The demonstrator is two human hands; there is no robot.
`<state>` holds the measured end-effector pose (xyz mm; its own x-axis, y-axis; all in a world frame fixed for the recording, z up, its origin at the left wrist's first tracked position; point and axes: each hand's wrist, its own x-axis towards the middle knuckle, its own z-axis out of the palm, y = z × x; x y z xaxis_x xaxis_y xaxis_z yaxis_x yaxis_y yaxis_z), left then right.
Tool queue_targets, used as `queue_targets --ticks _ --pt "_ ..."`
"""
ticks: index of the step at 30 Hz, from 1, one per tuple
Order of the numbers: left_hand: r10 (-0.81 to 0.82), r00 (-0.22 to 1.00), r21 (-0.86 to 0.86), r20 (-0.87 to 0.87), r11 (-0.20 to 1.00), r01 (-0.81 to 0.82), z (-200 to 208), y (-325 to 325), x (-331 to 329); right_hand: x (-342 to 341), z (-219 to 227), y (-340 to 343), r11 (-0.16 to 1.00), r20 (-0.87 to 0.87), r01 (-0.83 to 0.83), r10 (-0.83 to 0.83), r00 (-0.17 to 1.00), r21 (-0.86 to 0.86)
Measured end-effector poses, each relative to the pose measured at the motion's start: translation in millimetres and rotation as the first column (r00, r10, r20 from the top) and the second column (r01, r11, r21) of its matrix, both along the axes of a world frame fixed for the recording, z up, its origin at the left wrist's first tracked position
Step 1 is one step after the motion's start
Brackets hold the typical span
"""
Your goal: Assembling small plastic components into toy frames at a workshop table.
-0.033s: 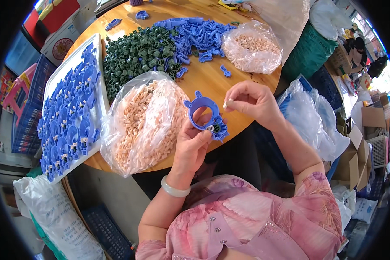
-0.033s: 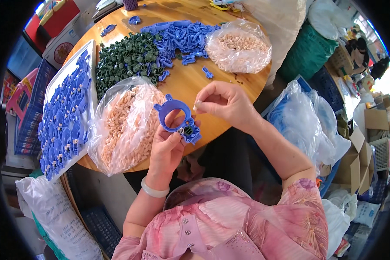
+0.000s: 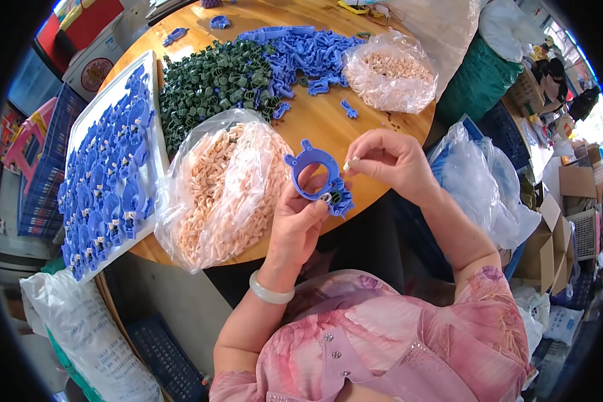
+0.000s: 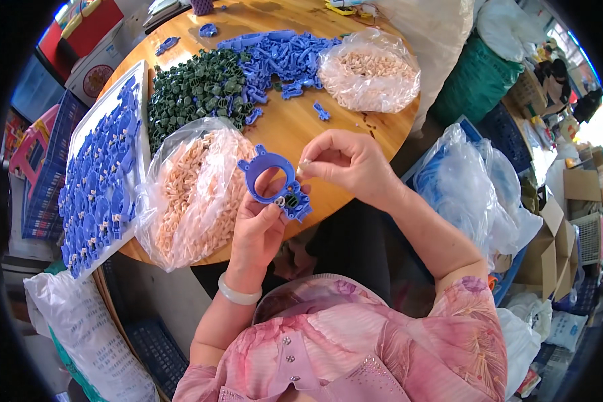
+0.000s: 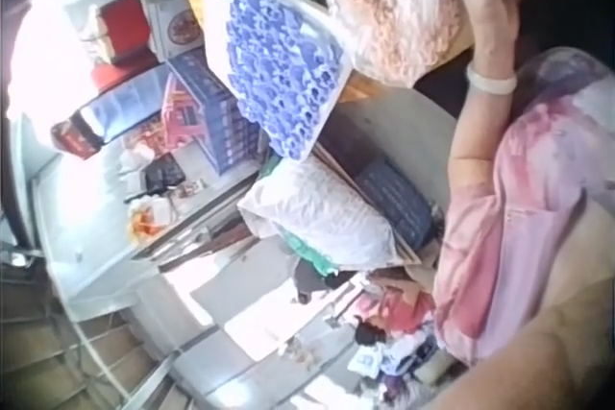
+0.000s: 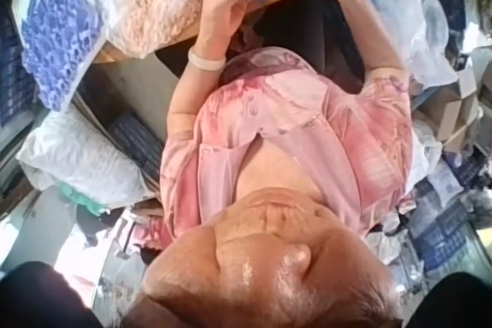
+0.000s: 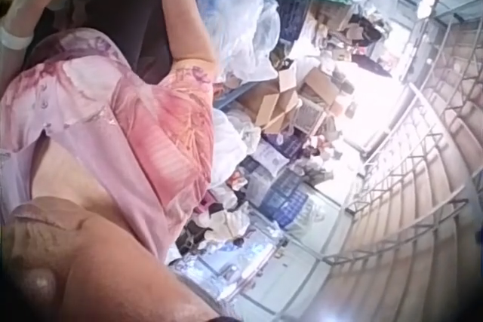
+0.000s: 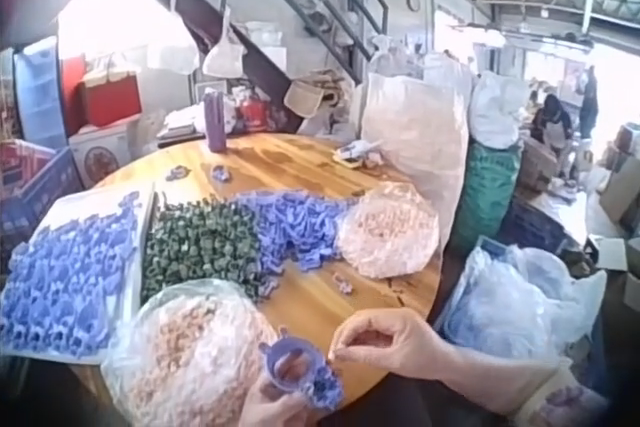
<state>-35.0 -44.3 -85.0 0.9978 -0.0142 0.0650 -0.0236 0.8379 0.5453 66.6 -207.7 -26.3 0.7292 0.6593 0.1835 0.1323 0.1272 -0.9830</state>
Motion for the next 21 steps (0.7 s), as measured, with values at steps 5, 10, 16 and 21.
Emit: queue_targets --ticks 5,10,16,21 --pt "0.082 0.997 0.025 0.014 0.996 -0.082 -6 -2 -3 -20 -3 5 0.974 0.485 0.207 -0.137 0.864 -0.093" --pt "0.088 0.995 0.001 0.050 0.996 -0.089 -8 -3 -2 -30 -14 12 0.949 0.643 0.310 -0.202 0.739 -0.058" --pt "0.107 0.993 0.022 0.051 0.994 -0.108 -12 -3 -2 -35 -19 14 0.928 0.742 0.372 -0.223 0.632 -0.037" --pt "0.110 0.989 0.040 0.095 0.993 -0.114 -11 -4 -3 -37 -19 12 0.930 0.734 0.364 -0.212 0.646 -0.052"
